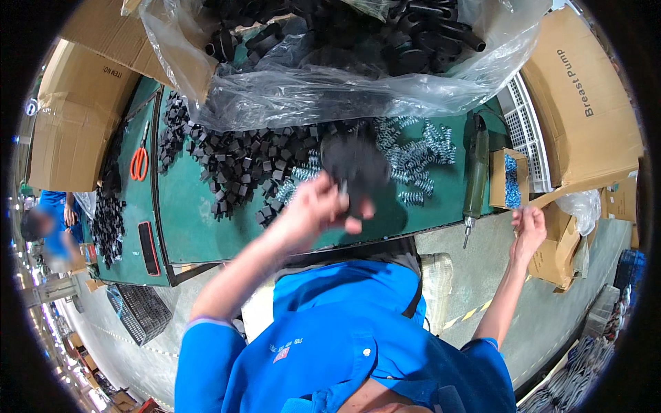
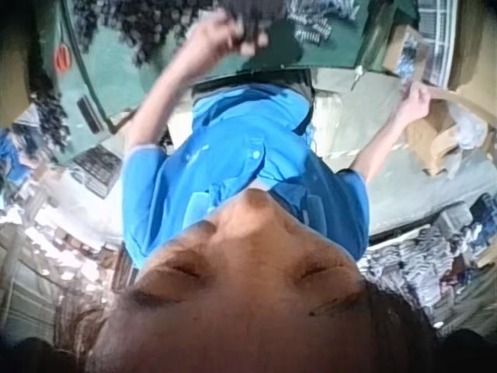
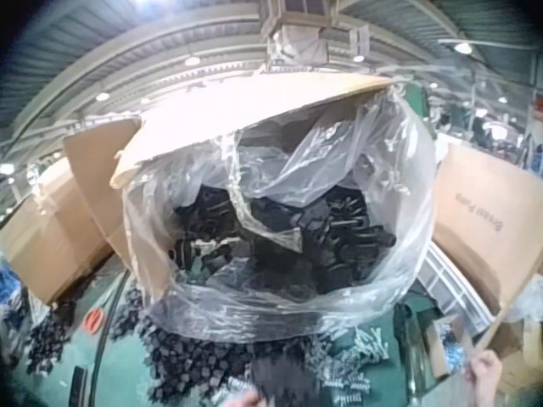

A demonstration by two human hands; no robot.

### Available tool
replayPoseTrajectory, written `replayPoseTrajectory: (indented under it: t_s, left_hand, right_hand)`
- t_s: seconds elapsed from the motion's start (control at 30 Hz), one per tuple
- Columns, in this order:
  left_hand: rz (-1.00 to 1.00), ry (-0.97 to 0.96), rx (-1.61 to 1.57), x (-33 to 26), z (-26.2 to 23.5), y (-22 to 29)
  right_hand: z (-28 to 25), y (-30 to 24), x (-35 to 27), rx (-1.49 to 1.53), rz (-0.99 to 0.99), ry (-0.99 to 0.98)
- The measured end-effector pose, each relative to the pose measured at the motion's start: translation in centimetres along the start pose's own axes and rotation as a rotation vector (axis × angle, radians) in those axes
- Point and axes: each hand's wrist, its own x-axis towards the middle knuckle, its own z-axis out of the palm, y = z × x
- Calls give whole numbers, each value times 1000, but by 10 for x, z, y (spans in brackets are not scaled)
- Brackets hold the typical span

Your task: The person assembles small black plastic components with metal springs on a green workbench. They insert springs into the parts, use a power screwdriver to fasten them, and place the finished assemblies into a plastic bag. The process is repeated for multiple units.

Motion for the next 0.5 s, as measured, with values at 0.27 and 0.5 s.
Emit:
replayPoseTrajectory:
  t_s: [0.27, 0.5]
  left_hand:
    - [-194, 231, 60, -36, 0, -97]
    - [228, 339, 1469, -53, -22, -45]
  right_hand:
    - [4, 61, -130, 477, 453, -29]
    - [39, 42, -152, 499, 431, -25]
